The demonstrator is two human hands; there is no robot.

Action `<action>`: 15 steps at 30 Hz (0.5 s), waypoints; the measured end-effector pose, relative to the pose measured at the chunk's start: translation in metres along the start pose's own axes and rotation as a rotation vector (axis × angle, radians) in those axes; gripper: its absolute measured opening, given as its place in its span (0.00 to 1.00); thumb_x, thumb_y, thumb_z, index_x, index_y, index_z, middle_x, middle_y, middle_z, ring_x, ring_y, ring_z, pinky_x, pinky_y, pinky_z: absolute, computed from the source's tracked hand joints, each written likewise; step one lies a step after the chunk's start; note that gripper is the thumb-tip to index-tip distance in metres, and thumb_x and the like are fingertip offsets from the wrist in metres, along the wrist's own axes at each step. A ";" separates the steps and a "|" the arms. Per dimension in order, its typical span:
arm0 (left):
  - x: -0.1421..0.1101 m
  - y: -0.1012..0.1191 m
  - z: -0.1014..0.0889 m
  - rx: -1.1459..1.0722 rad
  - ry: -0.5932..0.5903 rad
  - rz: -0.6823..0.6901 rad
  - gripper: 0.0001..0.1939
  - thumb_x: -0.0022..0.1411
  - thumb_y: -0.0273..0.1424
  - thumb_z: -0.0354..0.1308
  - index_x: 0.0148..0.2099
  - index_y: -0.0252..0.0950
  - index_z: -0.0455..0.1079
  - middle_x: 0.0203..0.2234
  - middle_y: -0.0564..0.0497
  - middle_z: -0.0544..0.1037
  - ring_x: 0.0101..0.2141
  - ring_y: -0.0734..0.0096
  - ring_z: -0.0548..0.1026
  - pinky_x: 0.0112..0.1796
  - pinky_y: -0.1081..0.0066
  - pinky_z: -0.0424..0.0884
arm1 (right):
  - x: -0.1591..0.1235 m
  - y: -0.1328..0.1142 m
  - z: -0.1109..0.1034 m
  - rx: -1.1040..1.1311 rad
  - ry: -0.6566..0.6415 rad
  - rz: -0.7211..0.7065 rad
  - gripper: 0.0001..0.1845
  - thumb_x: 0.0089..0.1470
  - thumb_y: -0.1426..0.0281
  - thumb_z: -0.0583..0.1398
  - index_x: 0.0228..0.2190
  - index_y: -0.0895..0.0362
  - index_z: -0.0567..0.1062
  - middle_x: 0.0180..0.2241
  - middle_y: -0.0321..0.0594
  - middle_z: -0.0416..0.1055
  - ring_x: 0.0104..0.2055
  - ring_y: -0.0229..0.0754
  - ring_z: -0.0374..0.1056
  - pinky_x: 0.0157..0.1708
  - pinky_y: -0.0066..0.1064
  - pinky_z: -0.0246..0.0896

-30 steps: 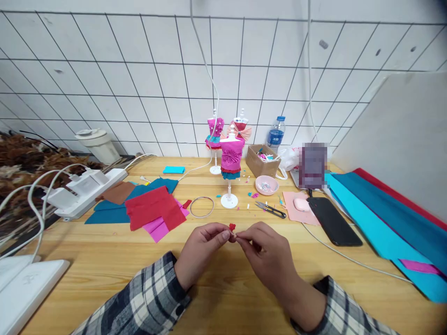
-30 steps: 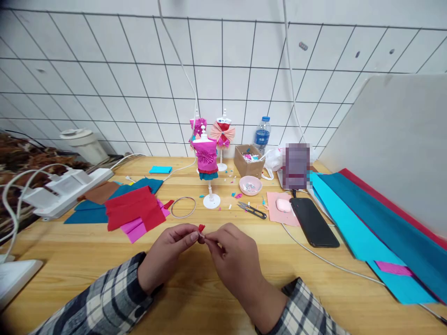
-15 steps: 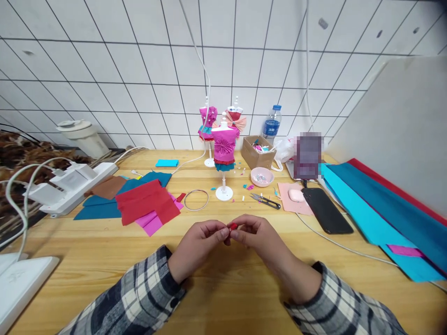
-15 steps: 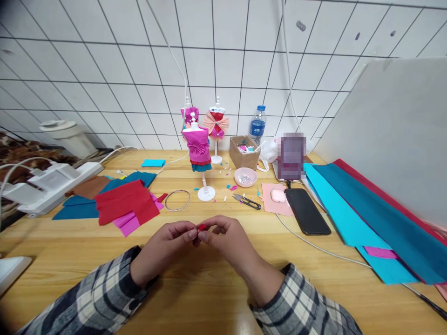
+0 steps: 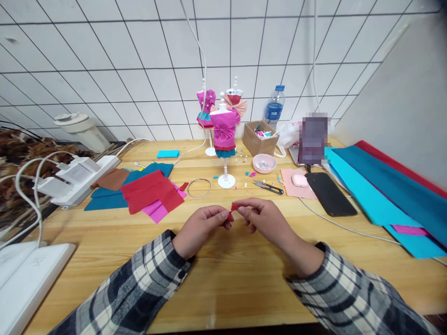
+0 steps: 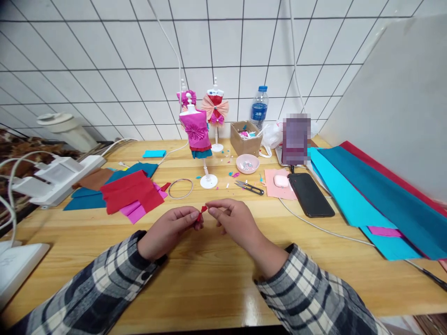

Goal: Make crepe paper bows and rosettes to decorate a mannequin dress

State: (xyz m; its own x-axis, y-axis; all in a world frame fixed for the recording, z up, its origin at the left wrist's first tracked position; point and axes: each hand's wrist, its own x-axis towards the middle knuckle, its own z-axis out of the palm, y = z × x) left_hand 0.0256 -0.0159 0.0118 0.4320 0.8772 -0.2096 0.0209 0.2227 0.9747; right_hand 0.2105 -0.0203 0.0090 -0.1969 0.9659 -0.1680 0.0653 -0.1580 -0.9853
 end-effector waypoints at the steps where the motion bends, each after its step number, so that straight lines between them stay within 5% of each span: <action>1: 0.000 0.000 -0.001 -0.002 0.000 -0.001 0.13 0.57 0.39 0.59 0.30 0.32 0.72 0.23 0.51 0.74 0.29 0.71 0.70 0.36 0.71 0.66 | 0.000 0.000 -0.001 0.003 0.012 0.002 0.19 0.47 0.61 0.63 0.41 0.57 0.77 0.33 0.40 0.74 0.23 0.32 0.64 0.16 0.22 0.60; 6: 0.000 0.001 -0.001 0.166 0.009 0.026 0.15 0.57 0.41 0.59 0.30 0.33 0.73 0.25 0.50 0.76 0.30 0.71 0.72 0.37 0.71 0.67 | -0.001 -0.001 -0.001 -0.009 0.031 0.008 0.15 0.45 0.60 0.64 0.31 0.59 0.77 0.26 0.38 0.73 0.21 0.32 0.63 0.16 0.22 0.60; 11: 0.001 0.003 0.000 0.346 0.044 0.113 0.18 0.56 0.40 0.60 0.45 0.34 0.74 0.37 0.46 0.80 0.38 0.64 0.76 0.43 0.66 0.70 | 0.000 0.001 -0.001 -0.099 0.033 -0.058 0.12 0.46 0.62 0.64 0.28 0.58 0.77 0.21 0.34 0.70 0.20 0.32 0.61 0.18 0.23 0.58; 15: 0.000 0.005 0.000 0.539 0.149 0.192 0.13 0.54 0.39 0.62 0.37 0.36 0.78 0.34 0.47 0.82 0.36 0.63 0.77 0.43 0.67 0.71 | -0.002 0.001 0.001 -0.212 0.090 -0.177 0.07 0.47 0.66 0.63 0.28 0.57 0.77 0.23 0.36 0.72 0.22 0.33 0.63 0.21 0.24 0.59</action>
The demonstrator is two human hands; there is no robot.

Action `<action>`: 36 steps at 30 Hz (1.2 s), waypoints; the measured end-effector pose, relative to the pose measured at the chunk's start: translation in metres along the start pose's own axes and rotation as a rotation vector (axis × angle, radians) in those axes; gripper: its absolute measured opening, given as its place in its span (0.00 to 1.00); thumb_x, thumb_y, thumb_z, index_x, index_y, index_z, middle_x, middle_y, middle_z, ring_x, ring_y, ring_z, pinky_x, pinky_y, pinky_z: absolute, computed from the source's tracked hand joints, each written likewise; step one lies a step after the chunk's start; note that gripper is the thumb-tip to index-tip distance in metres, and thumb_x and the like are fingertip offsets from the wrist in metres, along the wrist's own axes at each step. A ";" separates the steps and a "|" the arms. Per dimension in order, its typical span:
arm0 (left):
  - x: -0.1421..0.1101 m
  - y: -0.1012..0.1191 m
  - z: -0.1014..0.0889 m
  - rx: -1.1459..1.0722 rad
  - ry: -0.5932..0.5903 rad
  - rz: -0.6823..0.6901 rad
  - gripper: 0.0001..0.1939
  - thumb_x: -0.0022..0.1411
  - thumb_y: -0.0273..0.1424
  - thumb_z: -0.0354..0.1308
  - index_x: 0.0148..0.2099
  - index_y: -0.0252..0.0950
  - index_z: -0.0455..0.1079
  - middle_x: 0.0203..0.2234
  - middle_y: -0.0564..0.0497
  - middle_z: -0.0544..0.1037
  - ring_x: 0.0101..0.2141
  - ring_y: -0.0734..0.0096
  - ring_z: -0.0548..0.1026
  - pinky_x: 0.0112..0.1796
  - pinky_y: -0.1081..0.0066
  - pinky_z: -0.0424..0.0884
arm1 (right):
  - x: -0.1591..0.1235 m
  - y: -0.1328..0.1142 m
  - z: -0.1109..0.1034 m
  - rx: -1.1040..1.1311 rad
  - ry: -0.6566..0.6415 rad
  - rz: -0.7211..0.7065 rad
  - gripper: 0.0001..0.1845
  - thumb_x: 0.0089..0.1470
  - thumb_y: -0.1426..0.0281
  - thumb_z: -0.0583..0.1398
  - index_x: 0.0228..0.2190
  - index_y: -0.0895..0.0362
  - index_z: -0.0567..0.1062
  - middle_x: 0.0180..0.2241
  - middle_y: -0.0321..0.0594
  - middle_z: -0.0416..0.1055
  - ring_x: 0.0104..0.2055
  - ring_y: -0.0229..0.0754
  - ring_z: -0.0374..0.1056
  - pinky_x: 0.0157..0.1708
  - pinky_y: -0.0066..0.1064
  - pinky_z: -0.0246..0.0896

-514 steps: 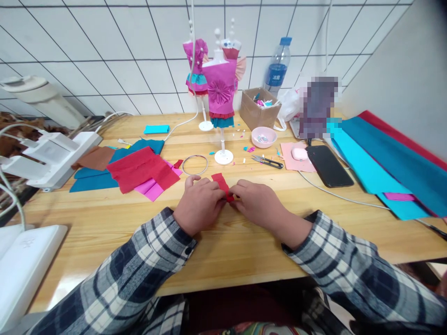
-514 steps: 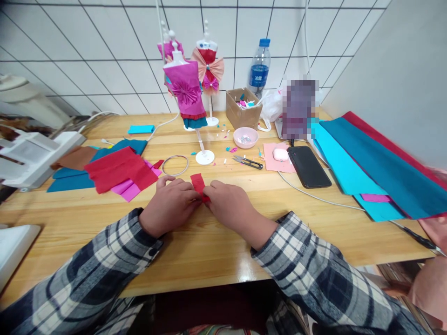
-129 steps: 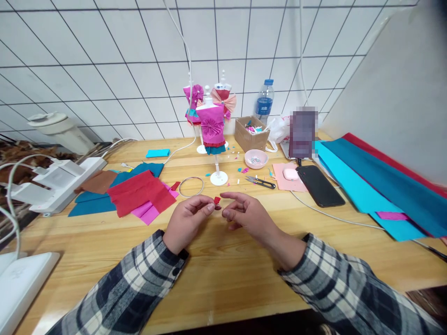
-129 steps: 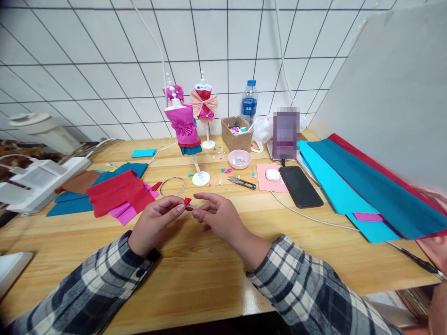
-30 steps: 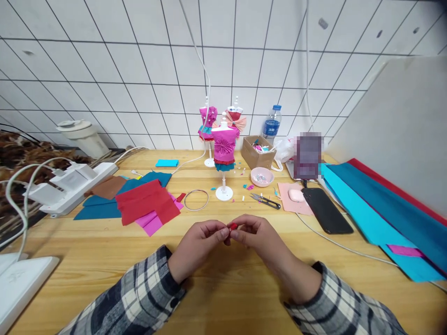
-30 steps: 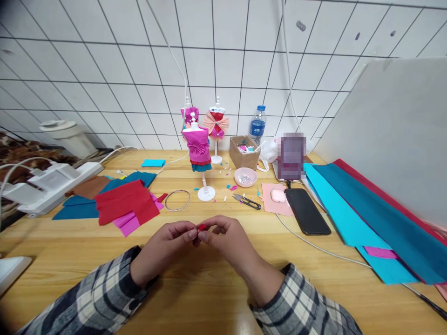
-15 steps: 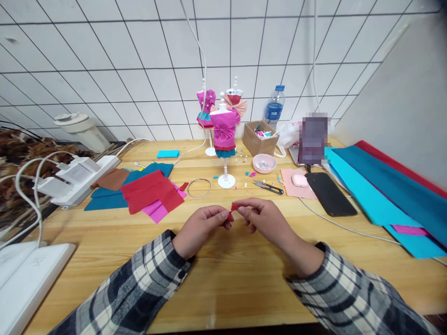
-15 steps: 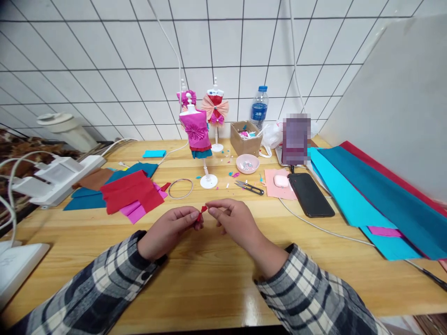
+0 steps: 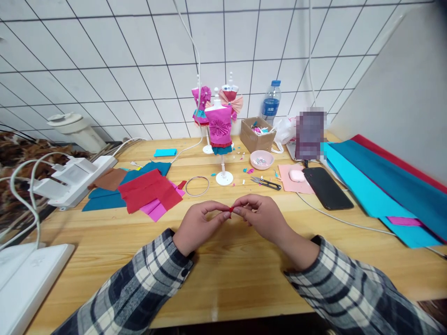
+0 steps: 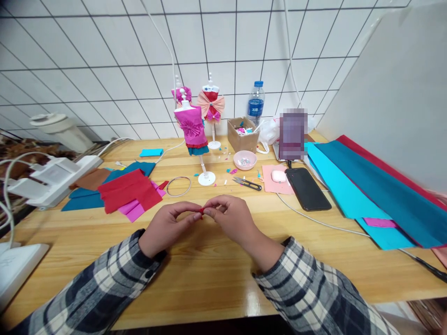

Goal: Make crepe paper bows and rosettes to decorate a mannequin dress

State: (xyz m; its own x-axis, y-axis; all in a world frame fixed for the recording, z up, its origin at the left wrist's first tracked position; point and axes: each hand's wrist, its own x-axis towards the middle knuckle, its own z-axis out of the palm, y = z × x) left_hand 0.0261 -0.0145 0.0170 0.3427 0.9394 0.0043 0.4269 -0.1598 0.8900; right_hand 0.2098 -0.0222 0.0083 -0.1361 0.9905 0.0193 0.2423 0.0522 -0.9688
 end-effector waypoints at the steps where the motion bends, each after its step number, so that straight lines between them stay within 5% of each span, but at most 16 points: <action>1: 0.000 0.000 0.000 0.025 0.025 0.001 0.12 0.53 0.39 0.63 0.36 0.36 0.78 0.33 0.48 0.82 0.35 0.63 0.78 0.42 0.67 0.71 | -0.001 0.000 0.001 -0.007 0.007 -0.007 0.07 0.47 0.66 0.63 0.28 0.57 0.77 0.23 0.36 0.73 0.21 0.33 0.63 0.20 0.24 0.59; 15: 0.000 -0.004 0.010 -0.436 0.070 -0.153 0.18 0.45 0.42 0.68 0.34 0.33 0.75 0.30 0.46 0.82 0.34 0.62 0.80 0.40 0.64 0.74 | -0.002 0.001 0.007 0.133 -0.009 0.122 0.11 0.47 0.62 0.63 0.29 0.58 0.74 0.23 0.34 0.71 0.18 0.32 0.64 0.18 0.24 0.59; 30: 0.000 -0.003 0.007 -0.366 0.041 -0.182 0.17 0.45 0.39 0.69 0.34 0.33 0.73 0.29 0.47 0.82 0.32 0.64 0.80 0.38 0.65 0.75 | -0.002 0.001 0.006 0.063 -0.055 0.100 0.07 0.49 0.65 0.60 0.29 0.56 0.72 0.24 0.33 0.71 0.19 0.32 0.64 0.19 0.24 0.59; 36: -0.001 0.001 0.004 -0.343 -0.034 -0.142 0.15 0.48 0.38 0.67 0.35 0.33 0.75 0.30 0.47 0.82 0.32 0.65 0.79 0.38 0.67 0.75 | -0.004 0.003 0.007 -0.178 -0.046 -0.069 0.03 0.53 0.69 0.57 0.30 0.55 0.70 0.23 0.31 0.69 0.19 0.31 0.60 0.21 0.24 0.55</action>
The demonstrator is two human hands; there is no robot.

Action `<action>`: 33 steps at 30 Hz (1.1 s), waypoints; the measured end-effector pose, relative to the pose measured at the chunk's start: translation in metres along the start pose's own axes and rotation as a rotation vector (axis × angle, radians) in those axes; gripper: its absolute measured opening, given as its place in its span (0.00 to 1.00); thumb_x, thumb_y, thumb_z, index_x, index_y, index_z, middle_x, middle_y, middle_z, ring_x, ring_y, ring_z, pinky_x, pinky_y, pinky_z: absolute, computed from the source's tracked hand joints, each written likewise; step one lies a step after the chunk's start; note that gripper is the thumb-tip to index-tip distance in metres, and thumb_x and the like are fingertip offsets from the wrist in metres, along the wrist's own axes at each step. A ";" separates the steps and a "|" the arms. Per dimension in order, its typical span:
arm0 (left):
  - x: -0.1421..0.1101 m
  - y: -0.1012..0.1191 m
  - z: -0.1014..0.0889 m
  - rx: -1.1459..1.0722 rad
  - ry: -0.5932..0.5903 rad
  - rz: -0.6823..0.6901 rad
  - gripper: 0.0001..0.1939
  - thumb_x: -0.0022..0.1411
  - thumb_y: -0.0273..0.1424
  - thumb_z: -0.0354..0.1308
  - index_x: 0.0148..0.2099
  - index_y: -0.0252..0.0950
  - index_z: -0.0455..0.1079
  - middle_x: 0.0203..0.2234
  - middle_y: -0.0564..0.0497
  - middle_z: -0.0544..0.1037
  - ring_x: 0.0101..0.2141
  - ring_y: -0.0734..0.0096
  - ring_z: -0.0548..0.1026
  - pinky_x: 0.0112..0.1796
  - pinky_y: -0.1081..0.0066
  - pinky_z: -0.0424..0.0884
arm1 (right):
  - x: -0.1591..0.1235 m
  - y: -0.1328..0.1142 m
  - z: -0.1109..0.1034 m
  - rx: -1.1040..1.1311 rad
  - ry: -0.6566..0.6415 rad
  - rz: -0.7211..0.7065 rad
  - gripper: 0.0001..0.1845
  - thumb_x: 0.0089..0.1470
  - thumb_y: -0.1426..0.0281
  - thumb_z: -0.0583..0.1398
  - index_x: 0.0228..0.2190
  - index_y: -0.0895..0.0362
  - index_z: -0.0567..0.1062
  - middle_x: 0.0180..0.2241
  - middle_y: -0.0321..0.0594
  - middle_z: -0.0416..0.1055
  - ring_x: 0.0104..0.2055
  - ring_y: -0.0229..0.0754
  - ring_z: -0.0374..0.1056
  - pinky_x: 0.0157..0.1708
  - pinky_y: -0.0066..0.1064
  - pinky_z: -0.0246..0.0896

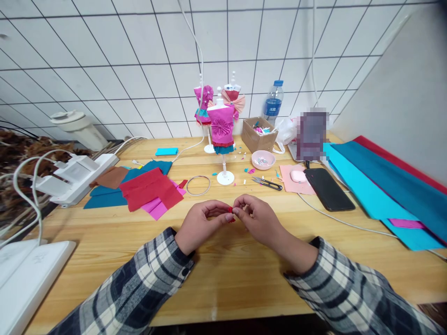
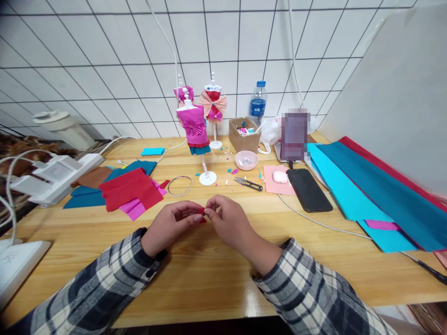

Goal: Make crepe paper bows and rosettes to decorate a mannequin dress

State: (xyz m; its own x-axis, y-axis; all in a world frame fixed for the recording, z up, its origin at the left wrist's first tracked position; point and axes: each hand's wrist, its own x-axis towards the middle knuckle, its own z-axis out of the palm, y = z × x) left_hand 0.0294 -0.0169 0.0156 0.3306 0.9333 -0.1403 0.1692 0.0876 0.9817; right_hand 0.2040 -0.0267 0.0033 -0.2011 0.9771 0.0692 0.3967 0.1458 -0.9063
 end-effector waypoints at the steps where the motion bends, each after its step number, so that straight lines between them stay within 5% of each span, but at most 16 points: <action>1: 0.000 0.000 0.000 0.023 0.014 0.005 0.14 0.49 0.39 0.66 0.34 0.33 0.75 0.29 0.47 0.82 0.32 0.65 0.79 0.37 0.68 0.74 | 0.000 0.000 0.000 -0.019 0.003 -0.019 0.03 0.53 0.70 0.57 0.30 0.56 0.70 0.24 0.32 0.69 0.20 0.32 0.60 0.22 0.24 0.56; 4: 0.001 -0.001 -0.001 0.089 0.084 0.038 0.13 0.52 0.39 0.64 0.31 0.33 0.76 0.26 0.49 0.81 0.29 0.67 0.78 0.35 0.69 0.74 | -0.001 0.000 0.002 0.009 -0.009 0.006 0.02 0.53 0.69 0.57 0.30 0.55 0.68 0.23 0.31 0.68 0.20 0.32 0.60 0.21 0.24 0.56; 8: 0.003 -0.004 -0.002 0.081 0.169 0.077 0.12 0.52 0.39 0.63 0.30 0.33 0.76 0.24 0.49 0.81 0.28 0.67 0.77 0.34 0.70 0.74 | 0.001 -0.001 0.005 0.275 -0.104 0.233 0.06 0.54 0.65 0.55 0.30 0.55 0.65 0.18 0.27 0.60 0.17 0.32 0.59 0.17 0.24 0.58; 11: 0.003 -0.006 -0.002 0.095 0.205 0.093 0.12 0.52 0.39 0.63 0.30 0.34 0.76 0.24 0.50 0.80 0.28 0.68 0.77 0.32 0.72 0.73 | 0.002 -0.001 0.005 0.417 -0.138 0.319 0.09 0.51 0.64 0.57 0.32 0.56 0.66 0.24 0.30 0.64 0.19 0.31 0.61 0.16 0.24 0.62; 14: 0.002 -0.006 -0.001 0.144 0.177 0.099 0.11 0.53 0.37 0.63 0.30 0.34 0.76 0.23 0.51 0.80 0.27 0.70 0.77 0.31 0.74 0.73 | 0.003 -0.001 0.003 0.378 -0.095 0.277 0.12 0.49 0.63 0.60 0.33 0.57 0.68 0.29 0.33 0.67 0.20 0.30 0.63 0.16 0.23 0.62; 22: 0.003 -0.008 0.001 0.095 0.162 0.093 0.10 0.55 0.37 0.61 0.30 0.34 0.76 0.24 0.51 0.80 0.28 0.71 0.76 0.33 0.75 0.71 | 0.004 0.003 0.004 0.376 -0.011 0.233 0.09 0.49 0.63 0.60 0.28 0.56 0.68 0.18 0.28 0.63 0.17 0.32 0.61 0.17 0.24 0.61; 33: 0.005 -0.011 0.000 -0.003 0.051 -0.021 0.14 0.54 0.39 0.62 0.36 0.34 0.76 0.31 0.48 0.81 0.33 0.68 0.76 0.38 0.70 0.70 | 0.006 0.009 0.001 0.286 0.003 0.197 0.07 0.52 0.64 0.57 0.31 0.55 0.68 0.18 0.28 0.62 0.16 0.32 0.59 0.17 0.24 0.57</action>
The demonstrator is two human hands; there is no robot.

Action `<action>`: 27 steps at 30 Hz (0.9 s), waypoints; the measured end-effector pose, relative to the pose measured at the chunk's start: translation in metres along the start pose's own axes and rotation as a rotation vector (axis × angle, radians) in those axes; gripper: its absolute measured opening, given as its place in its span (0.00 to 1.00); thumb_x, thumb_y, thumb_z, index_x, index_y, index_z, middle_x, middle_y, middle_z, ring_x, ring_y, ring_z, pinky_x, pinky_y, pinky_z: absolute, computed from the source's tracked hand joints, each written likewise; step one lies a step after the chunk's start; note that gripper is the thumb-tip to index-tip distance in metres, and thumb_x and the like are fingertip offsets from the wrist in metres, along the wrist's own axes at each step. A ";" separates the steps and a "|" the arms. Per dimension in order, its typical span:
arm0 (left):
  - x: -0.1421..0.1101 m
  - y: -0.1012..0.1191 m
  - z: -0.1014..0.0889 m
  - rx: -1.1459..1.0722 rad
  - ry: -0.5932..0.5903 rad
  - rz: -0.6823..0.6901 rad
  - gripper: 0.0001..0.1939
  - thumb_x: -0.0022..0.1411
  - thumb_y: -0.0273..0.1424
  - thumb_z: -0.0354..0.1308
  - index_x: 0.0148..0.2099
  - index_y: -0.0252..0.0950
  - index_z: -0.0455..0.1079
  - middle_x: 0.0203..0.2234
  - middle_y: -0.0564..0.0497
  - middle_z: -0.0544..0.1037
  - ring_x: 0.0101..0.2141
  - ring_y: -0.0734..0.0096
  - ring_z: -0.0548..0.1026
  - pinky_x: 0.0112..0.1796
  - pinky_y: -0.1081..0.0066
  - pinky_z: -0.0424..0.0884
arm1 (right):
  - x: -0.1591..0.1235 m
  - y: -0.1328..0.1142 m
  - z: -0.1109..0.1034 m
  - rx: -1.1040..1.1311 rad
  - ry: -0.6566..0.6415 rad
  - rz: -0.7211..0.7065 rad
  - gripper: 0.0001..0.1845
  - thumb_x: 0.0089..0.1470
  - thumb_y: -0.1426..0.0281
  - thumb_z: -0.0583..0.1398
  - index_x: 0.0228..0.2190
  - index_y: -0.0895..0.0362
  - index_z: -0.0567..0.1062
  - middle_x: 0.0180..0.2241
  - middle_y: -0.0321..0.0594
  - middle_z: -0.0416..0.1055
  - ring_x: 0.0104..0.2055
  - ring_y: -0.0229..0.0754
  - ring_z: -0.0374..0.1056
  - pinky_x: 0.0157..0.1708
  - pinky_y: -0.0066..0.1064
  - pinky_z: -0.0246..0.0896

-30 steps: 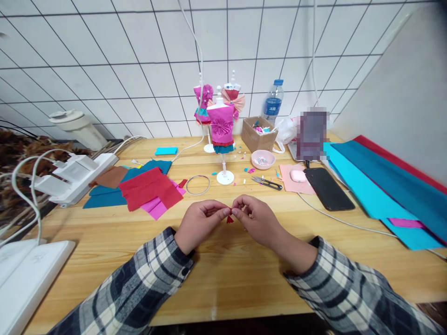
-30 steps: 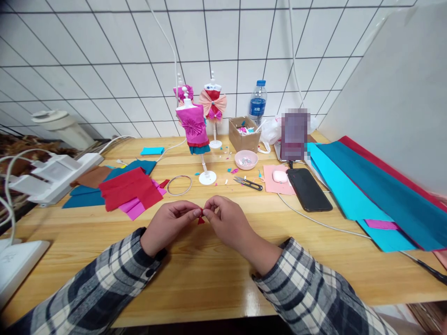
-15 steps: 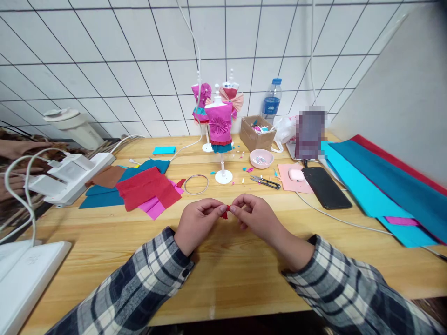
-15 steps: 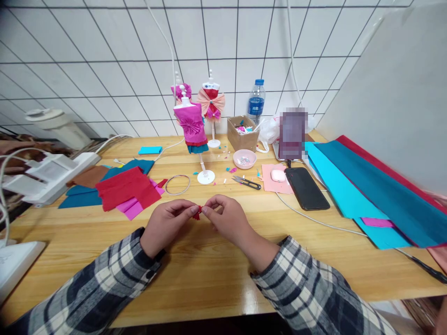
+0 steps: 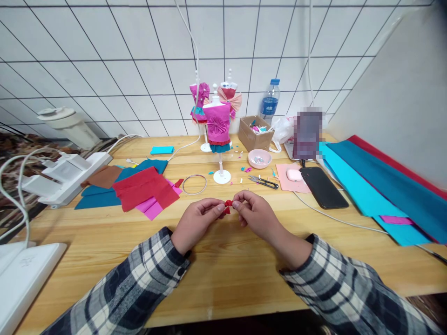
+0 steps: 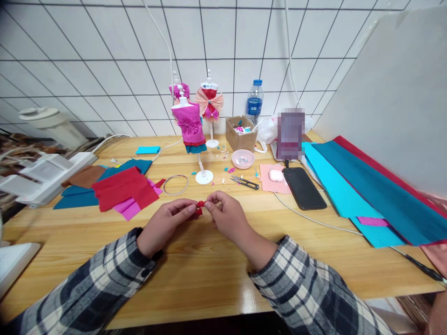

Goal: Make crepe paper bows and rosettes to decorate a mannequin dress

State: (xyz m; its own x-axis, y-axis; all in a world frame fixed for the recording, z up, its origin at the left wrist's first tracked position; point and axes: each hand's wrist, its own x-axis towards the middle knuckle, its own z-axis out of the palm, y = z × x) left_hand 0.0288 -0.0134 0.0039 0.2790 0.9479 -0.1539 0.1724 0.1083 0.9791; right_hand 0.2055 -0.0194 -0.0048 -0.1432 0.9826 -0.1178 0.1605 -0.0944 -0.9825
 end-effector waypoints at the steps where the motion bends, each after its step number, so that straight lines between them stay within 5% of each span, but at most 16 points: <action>1: 0.000 0.000 0.000 0.030 -0.014 -0.005 0.14 0.53 0.39 0.63 0.35 0.33 0.76 0.31 0.48 0.81 0.33 0.68 0.76 0.38 0.71 0.70 | 0.000 0.000 -0.001 -0.034 0.007 -0.022 0.07 0.52 0.65 0.57 0.30 0.55 0.68 0.19 0.28 0.62 0.17 0.31 0.59 0.17 0.24 0.57; 8: 0.000 0.002 -0.001 0.116 0.013 0.000 0.13 0.51 0.40 0.63 0.33 0.34 0.77 0.30 0.48 0.82 0.32 0.67 0.76 0.37 0.70 0.70 | -0.004 -0.008 0.000 0.016 -0.025 0.011 0.14 0.50 0.62 0.59 0.37 0.57 0.71 0.29 0.35 0.69 0.19 0.31 0.61 0.16 0.24 0.61; 12: 0.000 0.003 -0.003 0.147 0.033 0.009 0.13 0.51 0.40 0.63 0.32 0.34 0.78 0.29 0.49 0.82 0.32 0.67 0.76 0.37 0.71 0.70 | -0.004 -0.012 0.001 -0.002 -0.057 0.077 0.12 0.47 0.64 0.62 0.33 0.59 0.74 0.23 0.34 0.68 0.19 0.31 0.60 0.17 0.24 0.61; 27: 0.003 0.002 -0.008 0.407 -0.104 0.089 0.15 0.57 0.40 0.56 0.39 0.35 0.76 0.34 0.46 0.81 0.35 0.64 0.76 0.38 0.68 0.71 | 0.004 -0.002 -0.018 -0.560 -0.088 -0.179 0.05 0.49 0.70 0.62 0.29 0.55 0.79 0.23 0.33 0.72 0.23 0.33 0.61 0.25 0.25 0.53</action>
State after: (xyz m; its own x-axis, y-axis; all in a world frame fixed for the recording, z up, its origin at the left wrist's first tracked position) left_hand 0.0223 -0.0083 0.0066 0.4001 0.9105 -0.1046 0.4960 -0.1192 0.8601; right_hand 0.2219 -0.0125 -0.0005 -0.2922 0.9563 0.0081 0.6140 0.1940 -0.7651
